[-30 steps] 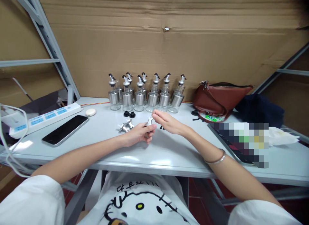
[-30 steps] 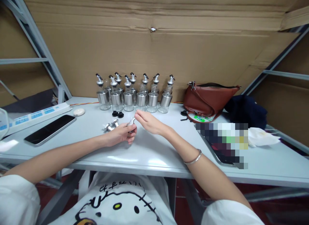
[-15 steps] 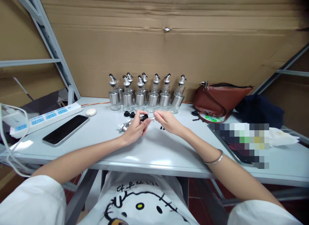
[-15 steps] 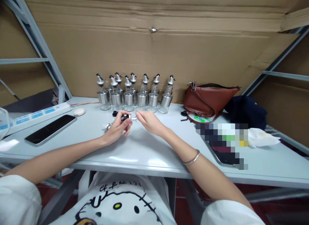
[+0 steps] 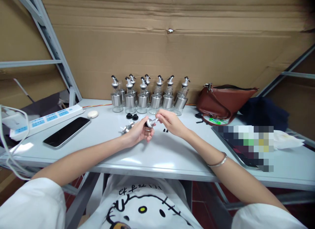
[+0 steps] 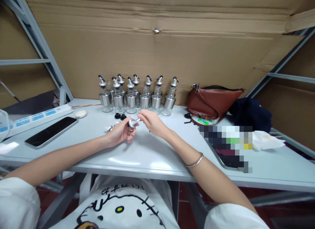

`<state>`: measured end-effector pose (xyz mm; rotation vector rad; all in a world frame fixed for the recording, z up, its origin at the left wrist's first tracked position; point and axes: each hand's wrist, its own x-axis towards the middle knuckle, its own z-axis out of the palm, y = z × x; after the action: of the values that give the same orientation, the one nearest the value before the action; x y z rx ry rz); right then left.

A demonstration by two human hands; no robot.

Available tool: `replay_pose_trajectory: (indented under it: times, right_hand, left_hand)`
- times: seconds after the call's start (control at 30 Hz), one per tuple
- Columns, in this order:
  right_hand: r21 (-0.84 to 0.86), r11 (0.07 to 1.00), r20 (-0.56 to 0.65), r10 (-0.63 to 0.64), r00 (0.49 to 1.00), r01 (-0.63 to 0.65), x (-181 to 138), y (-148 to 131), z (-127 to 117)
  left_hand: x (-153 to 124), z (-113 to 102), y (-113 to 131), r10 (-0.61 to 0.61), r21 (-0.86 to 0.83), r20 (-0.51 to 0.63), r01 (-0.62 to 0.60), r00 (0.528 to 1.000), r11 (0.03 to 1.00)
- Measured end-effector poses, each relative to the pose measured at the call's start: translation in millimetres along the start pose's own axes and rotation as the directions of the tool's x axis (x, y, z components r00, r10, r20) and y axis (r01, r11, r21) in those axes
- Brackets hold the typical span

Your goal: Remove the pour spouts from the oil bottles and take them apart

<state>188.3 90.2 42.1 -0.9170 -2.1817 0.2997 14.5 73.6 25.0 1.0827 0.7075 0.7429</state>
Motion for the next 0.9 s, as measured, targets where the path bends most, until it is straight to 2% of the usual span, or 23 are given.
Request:
replay_pose_trajectory:
  times: [0.13,0.2,0.3,0.37,0.5,0.67,0.8,0.9]
  right_hand:
    - [-0.003,1.0,-0.057,0.004,0.998,-0.004,0,-2,-3]
    - [0.028,0.999,-0.046,0.046,0.998,-0.044,1,1,-5]
    - [0.05,0.996,0.085,0.064,0.994,-0.068,1,12,-8]
    - [-0.01,0.998,0.164,0.059,0.985,-0.058,2,20,-11]
    - [-0.16,0.979,0.217,0.156,0.964,-0.123,2,31,-21]
    - [-0.145,0.93,0.287,0.366,0.885,-0.337,2,32,-36]
    - [-0.18,0.924,0.375,0.382,0.845,-0.338,0,36,-43]
    - [-0.15,0.916,0.518,0.393,0.76,-0.371,-1,43,-44]
  left_hand:
    - [-4,2,2,-0.163,0.004,0.057,0.163,0.985,0.987]
    - [-4,3,1,-0.19,-0.001,0.07,0.19,0.979,0.982]
    - [-3,3,-1,-0.149,-0.063,0.045,0.152,0.988,0.986]
    - [-1,2,-4,-0.117,-0.089,0.033,0.119,0.993,0.989]
    - [2,-1,-8,-0.037,-0.114,0.028,0.04,0.999,0.993]
    - [-1,0,-7,0.05,-0.107,-0.016,-0.052,0.999,0.993]
    - [-2,1,-5,0.067,-0.108,-0.028,-0.069,0.997,0.992]
    - [-2,2,-4,0.057,-0.105,-0.029,-0.06,0.998,0.993]
